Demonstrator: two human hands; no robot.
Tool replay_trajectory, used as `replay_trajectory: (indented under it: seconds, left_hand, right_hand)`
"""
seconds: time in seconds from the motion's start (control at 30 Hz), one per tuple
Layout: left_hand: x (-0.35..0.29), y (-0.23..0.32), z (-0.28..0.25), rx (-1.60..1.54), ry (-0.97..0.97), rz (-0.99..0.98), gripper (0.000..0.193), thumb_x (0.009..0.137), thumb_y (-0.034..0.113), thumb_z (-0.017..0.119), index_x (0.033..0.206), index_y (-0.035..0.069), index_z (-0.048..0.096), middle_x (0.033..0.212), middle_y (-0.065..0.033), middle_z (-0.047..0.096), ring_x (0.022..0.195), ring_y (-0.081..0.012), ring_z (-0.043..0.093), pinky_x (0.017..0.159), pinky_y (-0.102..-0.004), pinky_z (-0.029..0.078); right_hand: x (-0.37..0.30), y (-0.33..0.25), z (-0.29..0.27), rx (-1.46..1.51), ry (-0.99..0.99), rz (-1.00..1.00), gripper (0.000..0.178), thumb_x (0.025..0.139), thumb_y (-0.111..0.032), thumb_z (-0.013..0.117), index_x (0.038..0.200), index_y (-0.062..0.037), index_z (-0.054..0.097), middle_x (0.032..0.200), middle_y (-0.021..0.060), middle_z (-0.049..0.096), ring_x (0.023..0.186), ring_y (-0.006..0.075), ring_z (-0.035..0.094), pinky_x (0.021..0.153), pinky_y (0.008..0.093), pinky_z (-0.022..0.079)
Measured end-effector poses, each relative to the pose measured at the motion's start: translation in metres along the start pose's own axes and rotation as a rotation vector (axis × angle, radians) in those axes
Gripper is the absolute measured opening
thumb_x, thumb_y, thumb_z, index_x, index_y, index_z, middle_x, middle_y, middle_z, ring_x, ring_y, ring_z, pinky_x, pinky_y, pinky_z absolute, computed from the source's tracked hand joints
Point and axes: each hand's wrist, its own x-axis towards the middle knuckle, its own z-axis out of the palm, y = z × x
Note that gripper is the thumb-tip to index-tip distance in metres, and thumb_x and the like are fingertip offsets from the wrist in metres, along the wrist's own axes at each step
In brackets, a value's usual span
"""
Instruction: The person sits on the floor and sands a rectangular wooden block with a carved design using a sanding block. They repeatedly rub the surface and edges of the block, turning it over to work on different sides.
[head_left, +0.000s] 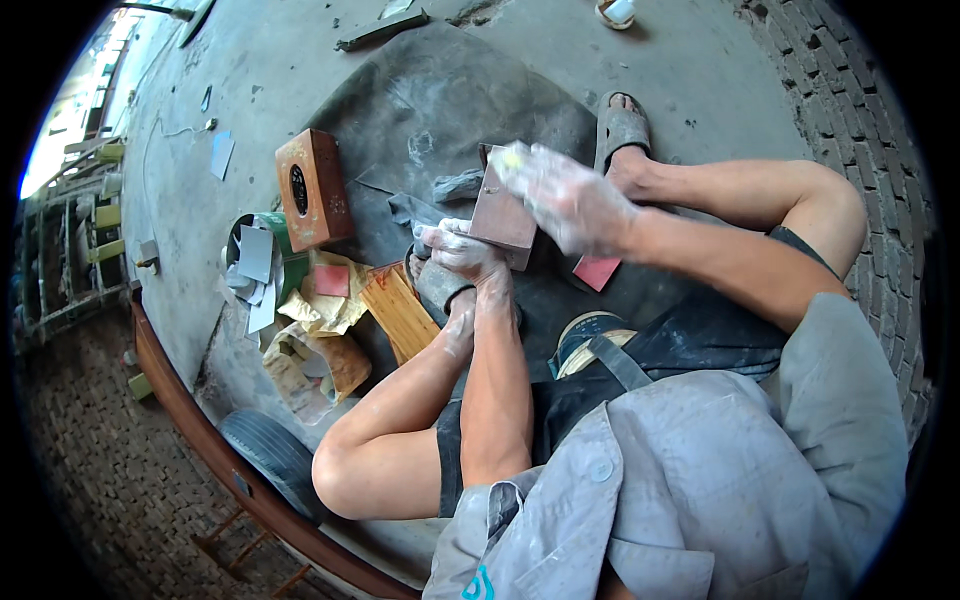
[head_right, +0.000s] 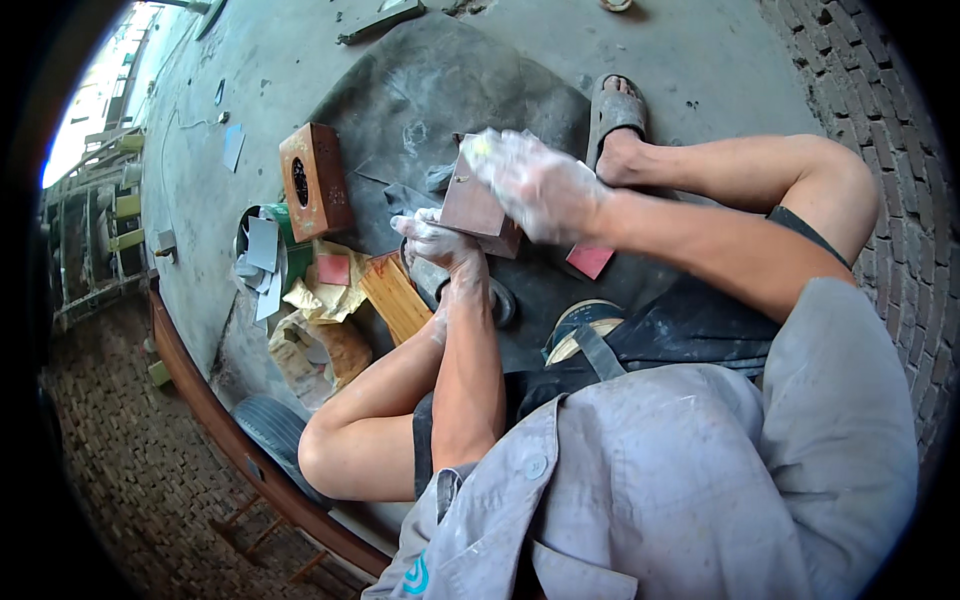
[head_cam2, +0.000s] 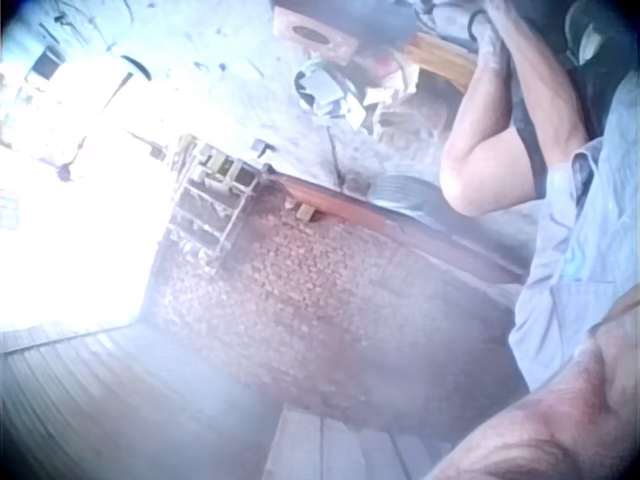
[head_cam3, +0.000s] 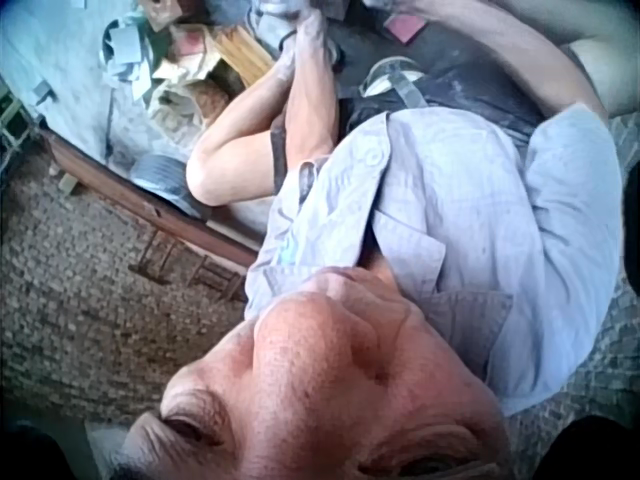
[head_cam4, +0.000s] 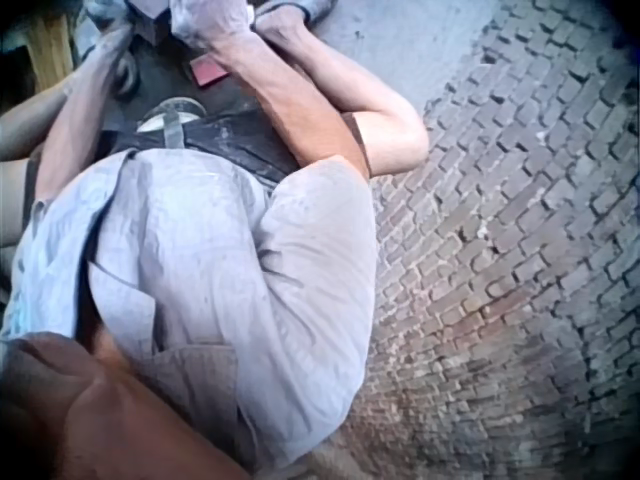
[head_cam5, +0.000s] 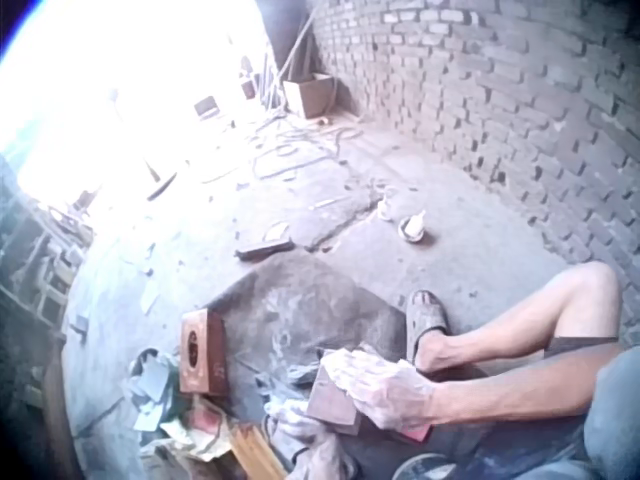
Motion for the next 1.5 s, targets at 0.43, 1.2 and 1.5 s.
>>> replay_trajectory:
  seconds: [0.43,1.2,1.5]
  left_hand:
    - [0.010,-0.015,-0.007,0.002,-0.031,-0.008,0.062,0.117,0.051,0.028,0.080,0.004,0.048,0.064,-0.0036,0.053,0.060,-0.0158,0.044,0.055,-0.0352,0.038]
    - [0.021,-0.032,0.007,0.259,0.142,0.103,0.064,0.117,0.046,0.031,0.084,-0.004,0.055,0.073,-0.0112,0.059,0.066,-0.0242,0.049,0.061,-0.0413,0.044]
    - [0.001,-0.042,0.023,0.338,-0.101,0.284,0.054,0.112,0.046,0.051,0.079,0.004,0.058,0.065,-0.0044,0.061,0.054,-0.0170,0.049,0.049,-0.0390,0.039]
  right_hand:
    - [-0.001,-0.002,-0.010,0.109,0.119,0.033,0.051,0.087,-0.010,0.062,0.132,0.0111,0.063,0.134,0.0294,0.066,0.129,0.0452,0.063,0.114,0.0489,0.048]
    - [-0.005,-0.055,0.017,0.362,0.248,0.342,0.051,0.100,-0.004,0.053,0.149,0.0103,0.050,0.156,0.0348,0.047,0.150,0.0506,0.040,0.127,0.0529,0.030]
    - [0.015,-0.065,-0.009,0.006,0.011,0.063,0.048,0.090,-0.012,0.060,0.132,0.0101,0.066,0.145,0.0287,0.062,0.141,0.0382,0.057,0.124,0.0481,0.039]
